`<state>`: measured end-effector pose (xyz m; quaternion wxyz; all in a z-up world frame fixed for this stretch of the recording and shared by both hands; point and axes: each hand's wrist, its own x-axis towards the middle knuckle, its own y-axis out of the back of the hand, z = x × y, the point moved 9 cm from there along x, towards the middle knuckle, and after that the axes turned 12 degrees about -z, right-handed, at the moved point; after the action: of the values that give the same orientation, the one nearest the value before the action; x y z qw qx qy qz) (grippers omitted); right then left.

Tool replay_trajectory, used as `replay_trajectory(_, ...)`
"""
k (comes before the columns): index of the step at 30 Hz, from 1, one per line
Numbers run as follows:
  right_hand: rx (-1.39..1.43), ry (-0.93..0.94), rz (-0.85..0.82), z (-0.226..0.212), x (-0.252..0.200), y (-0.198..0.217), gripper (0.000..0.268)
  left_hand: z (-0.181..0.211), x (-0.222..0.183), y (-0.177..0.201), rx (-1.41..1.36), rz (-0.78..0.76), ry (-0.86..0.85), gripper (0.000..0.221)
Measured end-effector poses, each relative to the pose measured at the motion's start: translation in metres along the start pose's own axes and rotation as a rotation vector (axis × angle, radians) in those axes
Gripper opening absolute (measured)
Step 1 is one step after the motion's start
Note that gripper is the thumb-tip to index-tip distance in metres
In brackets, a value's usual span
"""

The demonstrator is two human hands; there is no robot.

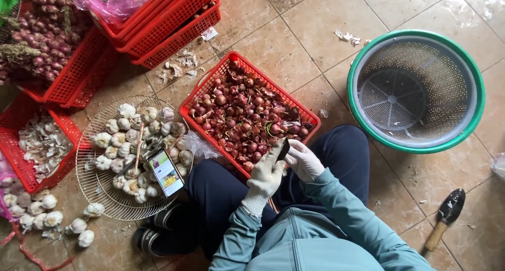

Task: A person sitting on the floor peels and trims shallots using a small hand tool and sorts them into a basket.

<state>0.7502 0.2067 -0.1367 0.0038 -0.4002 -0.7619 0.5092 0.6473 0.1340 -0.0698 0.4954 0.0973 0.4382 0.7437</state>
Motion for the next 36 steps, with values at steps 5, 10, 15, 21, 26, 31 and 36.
replay_trajectory(5, -0.025, -0.010, 0.003, 0.000, -0.004, -0.005, 0.026, -0.003, -0.011, 0.001, -0.182, -0.126, 0.201, 0.035)
replay_trajectory(10, 0.011, 0.023, -0.007, -0.006, -0.005, -0.013, 0.025, 0.023, -0.020, 0.021, -0.158, -0.304, 0.269, 0.047)
replay_trajectory(15, 0.019, 0.009, 0.016, 0.002, -0.002, -0.004, 0.022, 0.013, -0.007, 0.021, -0.044, -0.039, -0.112, 0.043)
replay_trajectory(21, 0.016, -0.015, -0.051, -0.029, -0.023, -0.059, 0.026, -0.030, -0.005, 0.007, -0.985, -0.190, 0.346, 0.047)
replay_trajectory(26, -0.010, 0.025, -0.054, -0.013, -0.007, -0.026, 0.030, 0.038, -0.025, 0.035, -1.125, -0.477, -0.081, 0.068)
replay_trajectory(31, -0.001, 0.020, -0.068, -0.013, -0.011, -0.023, 0.030, 0.000, -0.009, -0.007, -1.316, -0.483, 0.008, 0.055)
replay_trajectory(36, 0.001, 0.000, -0.099, -0.003, 0.000, -0.004, 0.031, -0.018, 0.004, -0.018, -1.519, -0.508, -0.021, 0.057)
